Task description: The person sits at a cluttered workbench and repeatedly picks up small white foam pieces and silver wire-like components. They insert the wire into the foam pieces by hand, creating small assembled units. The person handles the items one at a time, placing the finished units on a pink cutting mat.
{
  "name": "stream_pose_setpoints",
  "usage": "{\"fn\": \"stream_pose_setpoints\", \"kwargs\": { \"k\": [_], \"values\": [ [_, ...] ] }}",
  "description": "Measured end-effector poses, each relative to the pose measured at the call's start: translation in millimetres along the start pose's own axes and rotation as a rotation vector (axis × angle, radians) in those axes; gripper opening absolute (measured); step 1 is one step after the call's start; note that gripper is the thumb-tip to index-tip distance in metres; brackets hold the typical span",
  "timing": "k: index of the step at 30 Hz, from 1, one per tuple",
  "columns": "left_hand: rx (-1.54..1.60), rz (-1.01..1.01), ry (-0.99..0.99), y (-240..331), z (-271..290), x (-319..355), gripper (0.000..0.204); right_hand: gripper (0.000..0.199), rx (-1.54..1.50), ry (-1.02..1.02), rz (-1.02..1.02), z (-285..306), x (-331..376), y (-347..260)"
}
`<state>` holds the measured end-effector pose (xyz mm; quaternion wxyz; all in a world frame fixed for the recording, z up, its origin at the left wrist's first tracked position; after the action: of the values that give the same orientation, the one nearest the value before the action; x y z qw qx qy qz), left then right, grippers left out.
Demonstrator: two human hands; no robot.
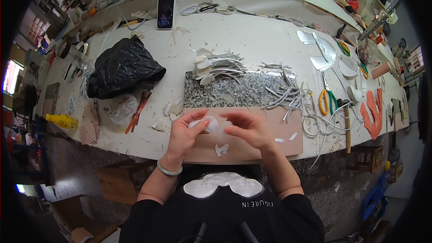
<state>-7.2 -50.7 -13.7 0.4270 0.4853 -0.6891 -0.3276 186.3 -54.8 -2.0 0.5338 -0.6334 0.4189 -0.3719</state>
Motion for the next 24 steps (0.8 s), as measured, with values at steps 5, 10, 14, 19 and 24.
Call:
{"fn": "stream_pose_setpoints", "kwargs": {
  "k": [5, 10, 14, 19, 24],
  "values": [
    [0.024, 0.061, -0.101, 3.3, -7.7, 2.3, 0.024, 0.025, 0.558, 0.151, 0.168, -11.0, -7.5, -12.4],
    [0.119, 0.123, -0.106, -1.6, 4.7, 2.9, 0.023, 0.016, 0.272, 0.182, 0.218, -8.7, -6.5, -5.7],
    [0.059, 0.033, -0.046, -0.8, 5.3, -1.8, 0.025, 0.023, -0.153, 0.085, -0.002, 4.6, -5.0, 12.2],
    [0.077, 0.059, -0.099, 0.0, -4.0, -1.4, 0.027, 0.024, 0.599, 0.067, 0.056, -15.8, -7.0, 3.6],
    [0.103, 0.114, -0.103, -6.8, 6.5, -6.8, 0.027, 0.016, 0.094, 0.256, 0.174, -0.7, -11.5, 10.0]
  ]
}}
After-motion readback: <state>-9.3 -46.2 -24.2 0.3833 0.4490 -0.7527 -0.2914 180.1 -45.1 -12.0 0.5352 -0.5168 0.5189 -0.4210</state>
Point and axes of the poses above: each hand's wrist, its own x-axis away from the middle knuckle, its own z-axis out of the back of the hand, y = z × x, the point moved 4 cm from there along -x, towards the middle knuckle, and after that the axes turned 9 degrees about x, right-handed, at the moved point
